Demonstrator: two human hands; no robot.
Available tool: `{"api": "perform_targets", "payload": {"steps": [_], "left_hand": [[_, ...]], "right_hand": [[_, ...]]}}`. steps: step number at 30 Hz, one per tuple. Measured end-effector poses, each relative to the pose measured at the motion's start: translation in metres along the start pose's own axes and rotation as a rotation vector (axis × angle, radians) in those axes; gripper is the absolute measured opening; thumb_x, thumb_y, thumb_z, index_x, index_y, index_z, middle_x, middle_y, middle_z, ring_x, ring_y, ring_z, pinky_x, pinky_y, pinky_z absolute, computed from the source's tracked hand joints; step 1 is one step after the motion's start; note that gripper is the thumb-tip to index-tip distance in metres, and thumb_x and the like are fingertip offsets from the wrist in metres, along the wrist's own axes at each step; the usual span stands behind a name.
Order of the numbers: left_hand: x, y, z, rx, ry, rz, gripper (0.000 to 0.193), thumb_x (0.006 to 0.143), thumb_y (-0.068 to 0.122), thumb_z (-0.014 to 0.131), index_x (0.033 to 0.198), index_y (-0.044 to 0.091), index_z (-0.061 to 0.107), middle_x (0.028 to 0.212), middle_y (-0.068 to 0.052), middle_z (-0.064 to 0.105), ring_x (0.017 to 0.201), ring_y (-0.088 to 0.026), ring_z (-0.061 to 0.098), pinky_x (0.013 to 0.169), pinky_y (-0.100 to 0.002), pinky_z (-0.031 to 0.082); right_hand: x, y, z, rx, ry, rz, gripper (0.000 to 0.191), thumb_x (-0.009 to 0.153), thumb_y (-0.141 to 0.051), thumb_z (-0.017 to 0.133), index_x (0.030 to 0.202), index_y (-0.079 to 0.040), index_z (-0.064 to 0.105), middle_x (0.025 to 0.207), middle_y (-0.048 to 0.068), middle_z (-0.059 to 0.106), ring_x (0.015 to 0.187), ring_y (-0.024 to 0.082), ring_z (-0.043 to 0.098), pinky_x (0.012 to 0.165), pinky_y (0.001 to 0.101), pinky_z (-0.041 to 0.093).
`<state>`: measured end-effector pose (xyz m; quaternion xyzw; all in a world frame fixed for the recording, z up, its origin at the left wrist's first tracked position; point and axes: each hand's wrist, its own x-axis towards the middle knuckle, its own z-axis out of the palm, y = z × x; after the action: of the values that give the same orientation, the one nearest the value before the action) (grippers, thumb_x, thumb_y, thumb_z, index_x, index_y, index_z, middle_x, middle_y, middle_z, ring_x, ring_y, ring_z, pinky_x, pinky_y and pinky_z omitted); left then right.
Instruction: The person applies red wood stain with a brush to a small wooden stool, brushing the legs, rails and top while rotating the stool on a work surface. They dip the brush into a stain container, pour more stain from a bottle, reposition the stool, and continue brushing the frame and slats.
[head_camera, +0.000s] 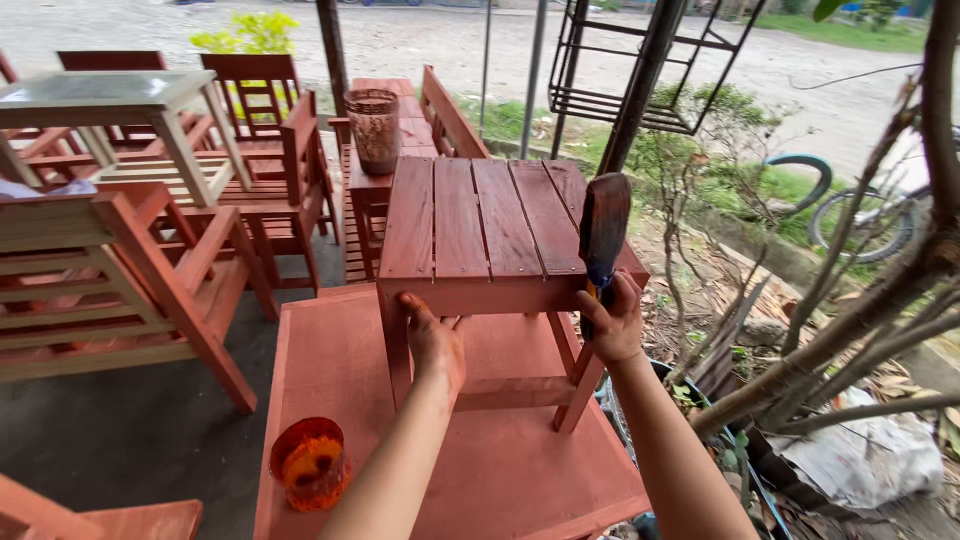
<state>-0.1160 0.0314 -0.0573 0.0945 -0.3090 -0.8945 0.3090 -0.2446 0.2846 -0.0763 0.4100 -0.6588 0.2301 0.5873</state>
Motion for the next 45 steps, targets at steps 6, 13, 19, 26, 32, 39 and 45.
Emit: {"api": "perform_targets", "payload": {"steps": [6,13,19,26,32,39,45], "left_hand": [[-0.001,-0.022,0.006,0.061,-0.045,-0.044,0.094,0.096,0.066,0.04,0.161,0.007,0.006,0.162,-0.018,0.03,0.143,-0.037,0.045,0.117,-0.047,0.042],[-0.003,0.027,-0.021,0.556,0.174,-0.118,0.039,0.095,0.036,0.058,0.113,0.001,0.064,0.103,-0.015,0.072,0.096,-0.026,0.069,0.076,-0.04,0.05],[0.001,0.088,-0.094,0.77,0.281,0.242,0.022,0.09,0.011,0.06,0.111,0.005,0.063,0.103,-0.01,0.068,0.093,-0.024,0.066,0.082,-0.037,0.053],[-0.006,0.149,-0.223,1.418,0.36,-0.034,0.056,0.086,0.004,0.063,0.139,0.016,0.047,0.129,-0.009,0.065,0.119,-0.028,0.062,0.099,-0.042,0.053],[-0.023,0.155,-0.274,1.75,0.038,-0.572,0.135,0.067,0.012,0.097,0.161,0.033,0.004,0.162,-0.011,0.031,0.147,-0.029,0.038,0.122,-0.044,0.037],[-0.045,0.115,-0.3,1.671,-0.155,-0.314,0.155,0.054,0.035,0.105,0.157,0.033,-0.011,0.164,-0.005,0.027,0.15,-0.027,0.031,0.118,-0.043,0.039],[-0.039,0.087,-0.308,1.312,-0.153,-0.056,0.134,0.055,0.028,0.097,0.157,0.023,0.009,0.149,-0.007,0.05,0.138,-0.025,0.052,0.113,-0.039,0.048]], "right_hand": [[0.005,0.021,-0.004,0.03,-0.054,0.089,0.035,0.085,-0.009,0.078,0.117,-0.02,0.069,0.138,0.018,0.047,0.128,0.045,0.05,0.117,0.0584,0.043],[0.054,-0.039,-0.009,0.208,0.148,0.136,0.033,0.086,0.003,0.073,0.112,-0.017,0.071,0.131,0.019,0.054,0.123,0.042,0.056,0.11,0.0519,0.049],[0.096,-0.146,-0.022,0.612,0.103,0.287,0.023,0.091,0.002,0.075,0.11,-0.008,0.068,0.115,0.016,0.063,0.104,0.031,0.065,0.089,0.0368,0.054],[0.123,-0.255,0.001,0.999,-0.213,0.69,0.015,0.096,-0.009,0.074,0.109,-0.003,0.068,0.1,0.008,0.071,0.089,0.016,0.065,0.081,0.0297,0.054],[0.109,-0.315,0.04,0.913,-0.53,1.242,0.022,0.093,-0.023,0.073,0.105,-0.005,0.07,0.078,0.004,0.069,0.067,0.01,0.062,0.061,0.0275,0.053],[0.083,-0.33,0.051,0.953,-0.574,1.449,0.03,0.091,-0.027,0.075,0.099,0.0,0.063,0.07,0.01,0.069,0.05,0.013,0.06,0.043,0.0287,0.049],[0.085,-0.334,0.057,0.785,-0.762,1.417,0.035,0.087,-0.031,0.079,0.089,-0.003,0.057,0.065,0.01,0.071,0.049,0.013,0.063,0.04,0.0281,0.048]]}}
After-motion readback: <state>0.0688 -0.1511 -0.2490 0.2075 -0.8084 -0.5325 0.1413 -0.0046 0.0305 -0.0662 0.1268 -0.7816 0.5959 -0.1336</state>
